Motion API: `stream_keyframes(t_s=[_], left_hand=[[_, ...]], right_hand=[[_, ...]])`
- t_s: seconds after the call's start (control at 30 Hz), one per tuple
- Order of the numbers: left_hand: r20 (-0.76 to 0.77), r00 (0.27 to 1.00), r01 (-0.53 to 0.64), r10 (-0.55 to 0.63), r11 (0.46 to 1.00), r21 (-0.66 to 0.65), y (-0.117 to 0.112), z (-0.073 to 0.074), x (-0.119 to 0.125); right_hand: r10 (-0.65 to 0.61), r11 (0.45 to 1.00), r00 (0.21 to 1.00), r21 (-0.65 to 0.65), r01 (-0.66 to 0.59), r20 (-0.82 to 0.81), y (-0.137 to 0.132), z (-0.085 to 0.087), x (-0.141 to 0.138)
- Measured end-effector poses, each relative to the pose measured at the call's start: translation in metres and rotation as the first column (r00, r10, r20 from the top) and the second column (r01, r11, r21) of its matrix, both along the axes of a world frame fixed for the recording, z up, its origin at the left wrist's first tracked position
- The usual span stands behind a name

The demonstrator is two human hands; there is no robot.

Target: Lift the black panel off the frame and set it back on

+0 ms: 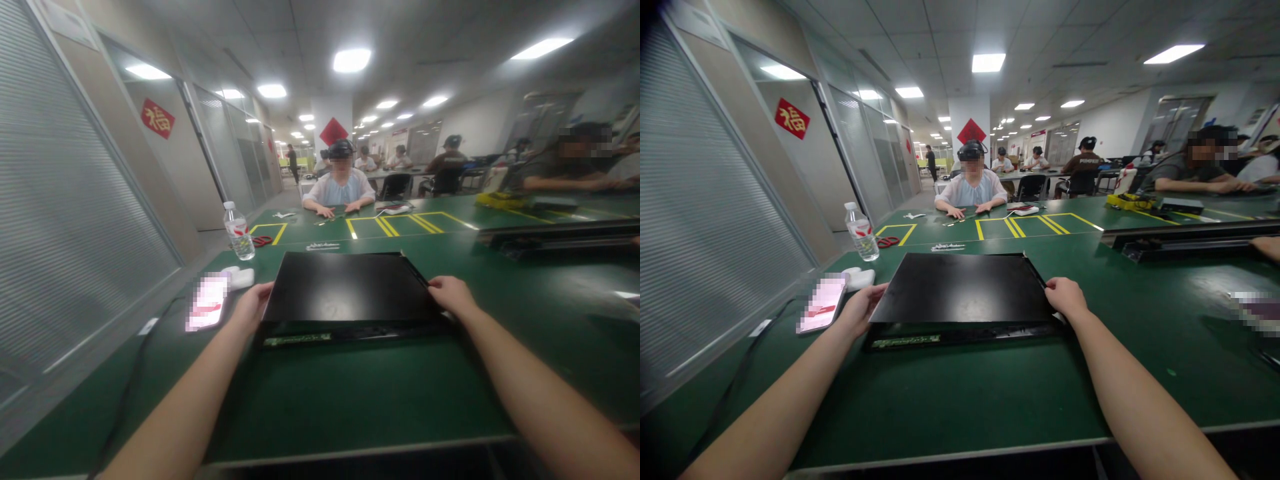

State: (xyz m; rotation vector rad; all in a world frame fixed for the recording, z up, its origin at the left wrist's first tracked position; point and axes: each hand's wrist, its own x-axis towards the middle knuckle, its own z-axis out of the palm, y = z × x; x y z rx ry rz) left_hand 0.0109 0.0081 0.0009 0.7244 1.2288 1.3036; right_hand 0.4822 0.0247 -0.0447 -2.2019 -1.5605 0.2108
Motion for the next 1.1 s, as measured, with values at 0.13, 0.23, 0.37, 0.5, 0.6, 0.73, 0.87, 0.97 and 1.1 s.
stream_keyframes(t_s=[0.13,0.23,0.37,0.5,0.6,0.73,0.87,0.97,1.1], left_hand=[[-0.093,0.996,-0.014,0.014,1.0,-0.002,-0.0002,-0.0041,0.0],[-0.204,0.978,0.049,-0.041,0.998,0.035,-0.0025,-0.0075,0.0005],[-0.261,0.963,0.093,-0.063,0.99,0.103,-0.0031,-0.0098,-0.0012],[-0.274,0.961,0.072,-0.032,0.988,0.136,-0.0011,-0.01,-0.0035],[-0.266,0.964,0.037,0.01,0.985,0.169,0.0002,-0.0101,-0.0036],[-0.219,0.976,0.023,0.021,0.98,0.197,0.0002,-0.0092,-0.0022],[-0.19,0.982,0.031,0.021,0.963,0.268,-0.0019,-0.0064,-0.0001],[-0.195,0.98,0.04,0.03,0.938,0.343,-0.0043,-0.0042,0.0021],[-0.152,0.988,0.048,0.002,0.945,0.323,-0.0075,-0.0016,0.0041]], right_hand=[[-0.001,1.0,1.0,-0.003,0.001,-0.009,-0.0001,0.0003,-0.0011],[0.001,1.0,1.0,-0.009,-0.001,0.005,-0.0002,0.0001,-0.0015],[-0.001,1.0,1.0,-0.013,0.001,0.004,-0.0003,-0.0002,-0.0017],[-0.015,1.0,0.999,-0.018,0.014,-0.043,-0.0005,-0.0004,-0.0018],[-0.032,0.999,0.996,0.023,0.035,-0.086,-0.0009,-0.0011,-0.0014],[-0.018,0.999,0.992,0.048,0.024,-0.127,-0.0004,-0.0011,-0.0012],[-0.011,0.996,0.981,0.09,0.029,-0.195,0.0011,0.0013,-0.0032],[0.002,0.993,0.948,0.116,0.036,-0.318,0.002,0.0021,-0.005],[0.019,0.98,0.811,0.171,0.1,-0.584,0.003,0.0008,-0.0056]])
